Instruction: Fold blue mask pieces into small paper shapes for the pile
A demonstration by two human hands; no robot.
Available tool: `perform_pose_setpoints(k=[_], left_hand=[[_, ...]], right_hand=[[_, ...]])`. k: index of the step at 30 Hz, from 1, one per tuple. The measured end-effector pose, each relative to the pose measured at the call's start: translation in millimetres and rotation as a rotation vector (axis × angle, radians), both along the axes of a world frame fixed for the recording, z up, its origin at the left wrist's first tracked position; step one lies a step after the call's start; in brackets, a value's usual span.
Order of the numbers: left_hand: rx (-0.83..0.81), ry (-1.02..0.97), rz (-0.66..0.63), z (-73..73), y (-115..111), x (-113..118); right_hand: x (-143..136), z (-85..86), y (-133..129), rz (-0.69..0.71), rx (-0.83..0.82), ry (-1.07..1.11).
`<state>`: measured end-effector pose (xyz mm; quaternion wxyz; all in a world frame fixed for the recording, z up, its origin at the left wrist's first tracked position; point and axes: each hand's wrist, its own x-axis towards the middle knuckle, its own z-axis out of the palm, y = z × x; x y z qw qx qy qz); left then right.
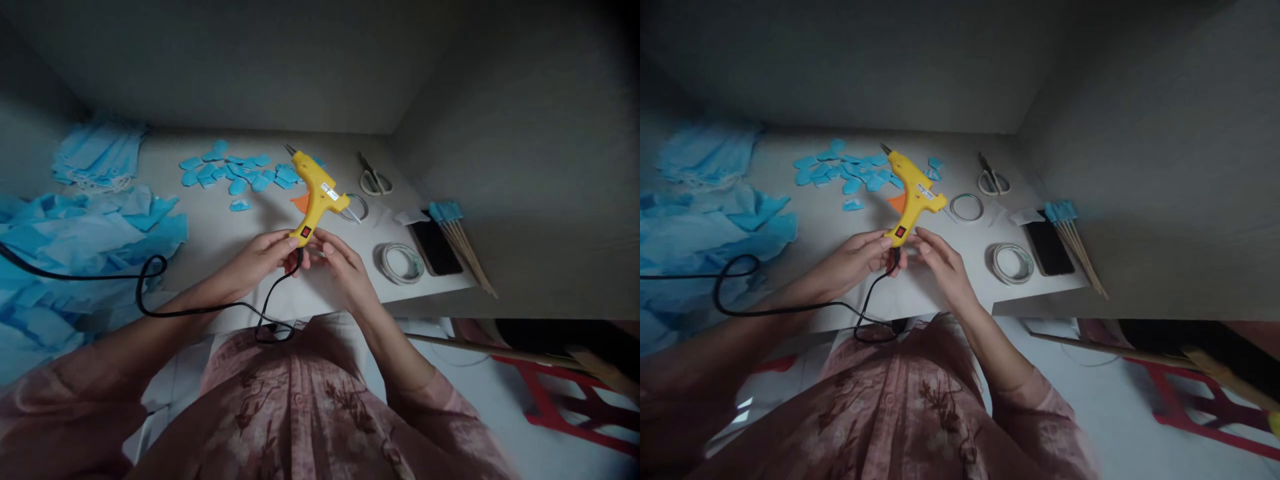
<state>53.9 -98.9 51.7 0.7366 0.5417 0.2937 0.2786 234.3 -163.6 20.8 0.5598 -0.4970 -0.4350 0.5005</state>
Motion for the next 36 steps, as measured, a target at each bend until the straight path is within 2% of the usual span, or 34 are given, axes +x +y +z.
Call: perform_pose_setpoints(k=[3,7,14,21,23,26,29,32,36], left_hand=[[0.025,0.012,-0.022,-7.4,-2,3],[-0.013,0.036,-0.021,-14.4,-2,6],[0.003,0.083,-0.034,-19.3,-1,8],[-0.065,0.069,-0.013,-25.3,1,8],[-0.038,0.102,-0.04,-27.6,5,6],[0.027,0.174,-0.108,-31.1,12,1],[0.059,0.213,-0.122,-34.2,20,0],[0.19,0.265,-0.076,-35.8,27,7],[0.626,0.465,0.054,-35.7,33,19]], right_hand=[[-10,6.8,10,0.105,0.018,0.123],[-15,11.4,17,0.137,0.0,0.17],[-17,4.4,20,0.017,-0.028,0.11],[-14,0.6,22,0.092,-0.045,0.169],[-7,-0.3,23,0.043,-0.059,0.134],[7,0.8,24,-0.072,-0.149,0.029],[17,2.2,27,-0.085,-0.252,0.04],[20,-0.9,32,-0.049,-0.267,0.07],[19,-8.2,32,0.033,-0.25,-0.017]])
